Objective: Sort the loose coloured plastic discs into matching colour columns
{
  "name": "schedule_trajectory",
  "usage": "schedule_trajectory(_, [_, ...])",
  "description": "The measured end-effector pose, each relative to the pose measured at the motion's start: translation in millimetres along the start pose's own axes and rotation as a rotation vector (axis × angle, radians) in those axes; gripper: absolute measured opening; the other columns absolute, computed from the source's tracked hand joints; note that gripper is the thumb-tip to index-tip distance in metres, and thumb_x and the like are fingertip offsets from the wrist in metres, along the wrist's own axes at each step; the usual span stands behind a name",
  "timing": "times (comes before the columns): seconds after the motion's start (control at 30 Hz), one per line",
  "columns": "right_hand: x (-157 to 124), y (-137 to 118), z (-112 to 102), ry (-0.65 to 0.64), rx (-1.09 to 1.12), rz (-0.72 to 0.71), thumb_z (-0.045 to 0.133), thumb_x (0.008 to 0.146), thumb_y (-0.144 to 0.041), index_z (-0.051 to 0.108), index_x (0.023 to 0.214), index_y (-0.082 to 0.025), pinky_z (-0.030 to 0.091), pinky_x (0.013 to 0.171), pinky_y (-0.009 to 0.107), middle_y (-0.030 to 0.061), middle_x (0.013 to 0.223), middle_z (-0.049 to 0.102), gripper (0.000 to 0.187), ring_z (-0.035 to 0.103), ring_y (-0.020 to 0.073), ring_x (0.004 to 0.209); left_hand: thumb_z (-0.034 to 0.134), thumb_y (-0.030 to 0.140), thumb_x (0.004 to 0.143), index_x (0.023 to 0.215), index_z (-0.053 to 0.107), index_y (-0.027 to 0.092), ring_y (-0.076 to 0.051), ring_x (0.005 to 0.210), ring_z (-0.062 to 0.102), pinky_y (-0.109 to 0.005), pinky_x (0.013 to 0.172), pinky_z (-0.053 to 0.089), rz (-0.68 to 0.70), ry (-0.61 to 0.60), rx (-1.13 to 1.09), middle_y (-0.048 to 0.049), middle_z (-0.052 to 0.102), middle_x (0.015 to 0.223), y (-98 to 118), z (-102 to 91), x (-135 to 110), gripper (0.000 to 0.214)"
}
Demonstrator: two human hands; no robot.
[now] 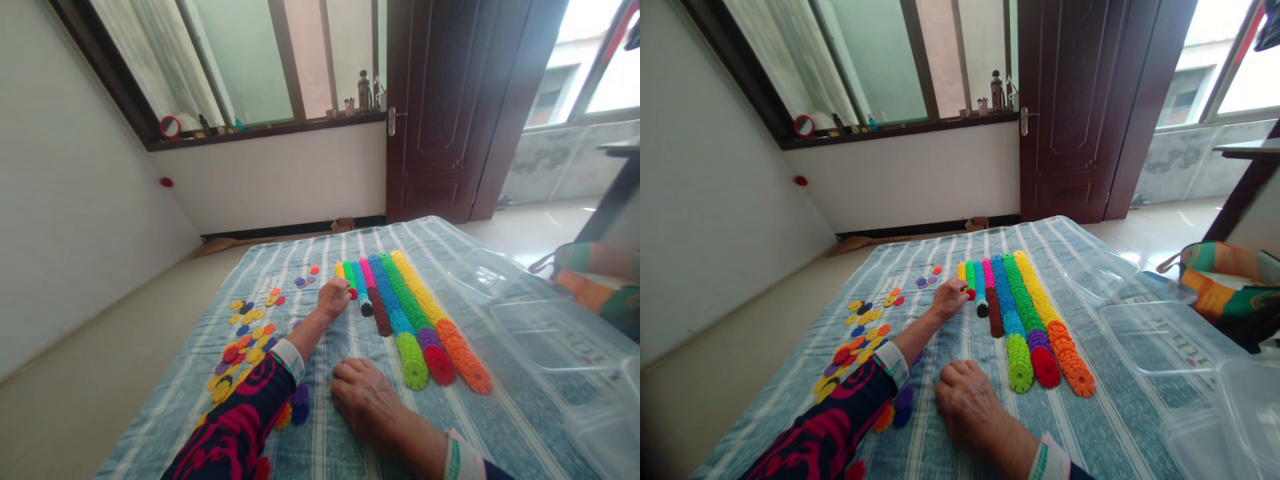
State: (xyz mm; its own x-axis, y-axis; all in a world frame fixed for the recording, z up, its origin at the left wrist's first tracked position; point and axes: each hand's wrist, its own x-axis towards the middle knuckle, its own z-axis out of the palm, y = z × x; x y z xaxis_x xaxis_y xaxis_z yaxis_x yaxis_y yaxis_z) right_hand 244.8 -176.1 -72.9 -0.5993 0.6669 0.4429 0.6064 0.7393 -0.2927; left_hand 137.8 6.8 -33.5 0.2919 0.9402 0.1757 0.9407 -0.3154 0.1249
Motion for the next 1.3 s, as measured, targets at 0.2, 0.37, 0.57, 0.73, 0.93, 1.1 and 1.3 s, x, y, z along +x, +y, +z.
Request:
schedule_trajectory(0.2, [-0.6, -0.1, 0.4, -0.005, -0.004, -0.005, 0.058, 0.089, -0.016, 0.055, 0.08, -0.019, 0.038, 0.074, 0.032, 0.0027, 0.088, 0.061, 0.011, 0.054, 0.019, 0.086, 0.056, 0.027, 0.084, 0.093, 0.073, 0.019, -0.02, 0.094, 0.062, -0.028, 0.078, 0.045, 0.017, -0.005, 0.004, -0.0076, 0.069, 0.099, 4.0, 4.4, -4.4, 0.02])
schedule_trajectory(0.37, [-1.0, -0.6, -0.5, 0.0, 0.006, 0.004, 0.057, 0.091, -0.017, 0.056, 0.08, -0.02, 0.039, 0.075, 0.032, 0.0026, 0.088, 0.062, 0.011, 0.054, 0.0187, 0.086, 0.056, 0.025, 0.084, 0.093, 0.073, 0.018, -0.02, 0.093, 0.063, -0.028, 0.076, 0.045, -0.009, -0.006, -0.001, -0.008, 0.07, 0.099, 6.9, 1.9, -5.2, 0.021])
schedule_trajectory(0.57, [-2.5, -0.1, -0.7, -0.017, 0.019, 0.008, 0.058, 0.09, -0.016, 0.056, 0.08, -0.019, 0.04, 0.076, 0.032, 0.0026, 0.09, 0.061, 0.011, 0.054, 0.0188, 0.087, 0.053, 0.021, 0.083, 0.092, 0.073, 0.017, -0.021, 0.093, 0.063, -0.029, 0.078, 0.044, -0.051, 0.019, -0.011, -0.0087, 0.07, 0.099, -13.5, -26.9, -12.5, 0.022])
schedule_trajectory(0.73, [-4.5, 0.1, -0.1, -0.027, 0.033, 0.01, 0.06, 0.088, -0.016, 0.056, 0.08, -0.02, 0.04, 0.077, 0.032, 0.0023, 0.091, 0.061, 0.01, 0.054, 0.0192, 0.088, 0.053, 0.019, 0.079, 0.074, 0.071, 0.019, -0.018, 0.081, 0.061, -0.026, 0.073, 0.042, -0.047, -0.022, -0.002, -0.0042, 0.069, 0.083, -62.1, -59.7, -39.1, 0.019])
schedule_trajectory(0.93, [-6.6, -0.3, -2.1, -0.031, 0.045, 0.006, 0.061, 0.087, -0.014, 0.057, 0.081, -0.02, 0.04, 0.078, 0.033, 0.0022, 0.091, 0.061, 0.009, 0.055, 0.0192, 0.089, 0.055, 0.02, 0.073, 0.066, 0.068, 0.019, -0.015, 0.07, 0.058, -0.023, 0.066, 0.039, -0.097, -0.143, -0.047, 0.0004, 0.063, 0.065, -114.9, -81.5, -86.8, 0.015])
schedule_trajectory(1.1, [-9.5, 0.9, -0.9, -0.011, 0.061, -0.005, 0.059, 0.088, -0.012, 0.057, 0.081, -0.02, 0.041, 0.08, 0.033, 0.0027, 0.092, 0.062, 0.011, 0.056, 0.0191, 0.091, 0.057, 0.021, 0.068, 0.065, 0.069, 0.018, -0.014, 0.068, 0.056, -0.021, 0.063, 0.039, -0.138, -0.211, -0.179, 0.0013, 0.064, 0.065, -126.0, -89.9, -120.0, 0.013])
schedule_trajectory(1.3, [-12.5, 3.2, 2.4, 0.009, 0.078, -0.014, 0.056, 0.09, -0.013, 0.057, 0.082, -0.02, 0.042, 0.08, 0.033, 0.0041, 0.094, 0.062, 0.011, 0.056, 0.0197, 0.092, 0.059, 0.022, 0.062, 0.061, 0.069, 0.018, -0.013, 0.064, 0.053, -0.022, 0.06, 0.037, -0.163, -0.354, -0.31, 0.0033, 0.059, 0.059, -123.8, -95.8, -147.5, 0.011])
